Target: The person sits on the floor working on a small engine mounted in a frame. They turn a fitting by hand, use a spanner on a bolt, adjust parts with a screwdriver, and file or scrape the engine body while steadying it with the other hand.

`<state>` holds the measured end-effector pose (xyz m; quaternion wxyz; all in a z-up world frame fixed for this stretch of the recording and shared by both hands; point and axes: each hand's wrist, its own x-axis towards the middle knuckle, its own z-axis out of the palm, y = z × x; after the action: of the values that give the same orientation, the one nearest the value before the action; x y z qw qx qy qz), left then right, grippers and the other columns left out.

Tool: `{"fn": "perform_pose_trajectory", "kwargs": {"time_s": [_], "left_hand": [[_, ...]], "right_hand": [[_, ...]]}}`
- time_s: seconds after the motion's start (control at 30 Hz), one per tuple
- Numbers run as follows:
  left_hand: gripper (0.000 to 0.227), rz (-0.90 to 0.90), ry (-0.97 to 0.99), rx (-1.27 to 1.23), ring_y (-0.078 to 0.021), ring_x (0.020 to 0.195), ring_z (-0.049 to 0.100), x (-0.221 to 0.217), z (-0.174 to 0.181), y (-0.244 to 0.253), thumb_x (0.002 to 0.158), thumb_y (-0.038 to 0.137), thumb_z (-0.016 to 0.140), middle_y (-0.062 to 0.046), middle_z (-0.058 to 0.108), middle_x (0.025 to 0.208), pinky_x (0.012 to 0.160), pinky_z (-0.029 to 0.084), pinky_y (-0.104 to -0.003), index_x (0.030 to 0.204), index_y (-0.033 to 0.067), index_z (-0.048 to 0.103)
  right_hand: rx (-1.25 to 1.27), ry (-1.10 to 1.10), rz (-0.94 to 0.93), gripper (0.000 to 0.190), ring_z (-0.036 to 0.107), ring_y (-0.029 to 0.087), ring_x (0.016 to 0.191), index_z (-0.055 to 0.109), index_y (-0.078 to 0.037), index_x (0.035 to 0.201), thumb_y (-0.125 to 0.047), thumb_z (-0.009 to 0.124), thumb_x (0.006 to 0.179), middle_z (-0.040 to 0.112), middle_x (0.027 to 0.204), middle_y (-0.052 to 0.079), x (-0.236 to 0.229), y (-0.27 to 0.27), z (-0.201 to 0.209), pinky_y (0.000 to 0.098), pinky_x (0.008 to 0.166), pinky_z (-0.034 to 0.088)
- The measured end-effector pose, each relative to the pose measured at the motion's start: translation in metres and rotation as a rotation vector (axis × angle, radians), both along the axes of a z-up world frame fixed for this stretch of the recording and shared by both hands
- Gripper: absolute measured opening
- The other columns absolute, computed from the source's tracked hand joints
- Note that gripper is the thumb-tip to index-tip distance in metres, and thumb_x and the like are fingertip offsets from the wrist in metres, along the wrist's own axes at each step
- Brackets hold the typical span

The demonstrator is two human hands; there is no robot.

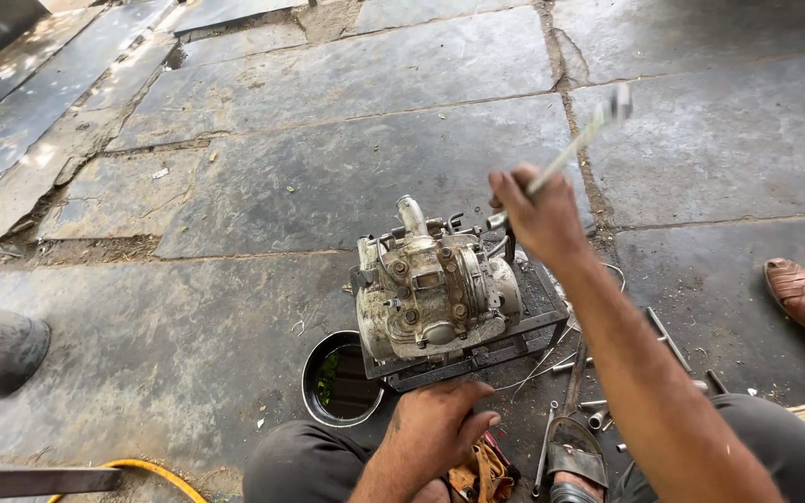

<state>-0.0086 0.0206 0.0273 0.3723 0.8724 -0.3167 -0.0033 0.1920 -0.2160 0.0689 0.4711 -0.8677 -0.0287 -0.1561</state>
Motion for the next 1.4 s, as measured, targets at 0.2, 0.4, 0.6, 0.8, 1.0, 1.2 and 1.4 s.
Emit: {"fn": "perform_pose_trajectory", "kwargs": {"time_s": [0.2,0.4,0.6,0.8,1.0,1.2,1.4], "left_hand": [[0.02,0.116,-0.162,-0.208,-0.0137,0.071,0.076,0.007,-0.007,0.005,0.096,0.028,0.077,-0.006,0.079,0.085,0.062,0.064,-0.029,0.105,0.0097,0.077],[0.021,0.343,-0.549,-0.357,-0.0137,0.073,0.07,0.043,0.028,0.021,0.098,0.022,0.073,-0.007,0.074,0.09,0.059,0.059,-0.026,0.112,0.0068,0.069],[0.051,0.437,-0.342,-0.407,-0.0268,0.114,0.067,0.101,0.057,0.005,0.106,0.049,0.052,-0.014,0.07,0.119,0.094,0.054,-0.045,0.128,0.0056,0.065],[0.062,0.378,-0.292,-0.375,-0.0257,0.122,0.066,0.11,0.05,-0.007,0.107,0.058,0.04,-0.012,0.075,0.123,0.113,0.035,-0.045,0.134,0.0087,0.066],[0.051,0.419,-0.28,-0.399,-0.0237,0.116,0.068,0.112,0.045,-0.009,0.106,0.051,0.049,-0.006,0.078,0.114,0.11,0.037,-0.043,0.129,0.0103,0.069],[0.03,0.458,-0.273,-0.362,-0.0231,0.111,0.069,0.109,0.05,-0.015,0.099,0.027,0.062,-0.004,0.078,0.11,0.107,0.038,-0.043,0.124,0.0118,0.071],[0.028,0.474,-0.283,-0.344,-0.0222,0.11,0.069,0.11,0.052,-0.017,0.096,0.014,0.059,-0.005,0.077,0.111,0.109,0.038,-0.043,0.122,0.0117,0.07]], "right_hand": [[0.11,-0.487,0.115,0.04,0.066,0.014,0.054,0.072,-0.004,0.087,-0.036,0.058,0.106,0.07,0.069,0.008,-0.042,0.013,-0.051,0.0259,0.042,0.051],[0.081,-0.66,0.108,0.037,0.075,0.019,0.078,0.07,-0.002,0.09,-0.033,0.06,0.109,0.076,0.096,0.016,-0.067,0.038,-0.029,0.0281,0.062,0.062],[0.04,-0.724,-0.002,0.037,0.077,0.024,0.088,0.069,-0.001,0.093,-0.032,0.059,0.111,0.075,0.099,0.016,-0.07,0.043,-0.051,0.0316,0.074,0.065],[0.226,-0.489,0.128,0.066,0.073,0.021,0.086,0.068,0.0,0.127,-0.057,0.039,0.111,0.075,0.107,0.017,-0.087,0.035,-0.066,0.0359,0.081,0.062],[0.067,-0.604,0.101,0.067,0.063,0.044,0.13,0.054,0.006,0.145,-0.053,0.036,0.119,0.065,0.135,0.033,-0.114,0.053,-0.05,0.052,0.108,0.051],[0.049,-0.459,0.151,0.038,0.078,0.023,0.09,0.068,0.004,0.127,-0.017,0.046,0.104,0.077,0.107,0.021,-0.08,0.032,-0.033,0.0359,0.077,0.064],[-0.035,-0.399,0.161,0.03,0.068,0.014,0.054,0.071,0.006,0.098,-0.001,0.043,0.092,0.074,0.077,0.019,-0.057,0.025,-0.027,0.0252,0.046,0.058]]}}
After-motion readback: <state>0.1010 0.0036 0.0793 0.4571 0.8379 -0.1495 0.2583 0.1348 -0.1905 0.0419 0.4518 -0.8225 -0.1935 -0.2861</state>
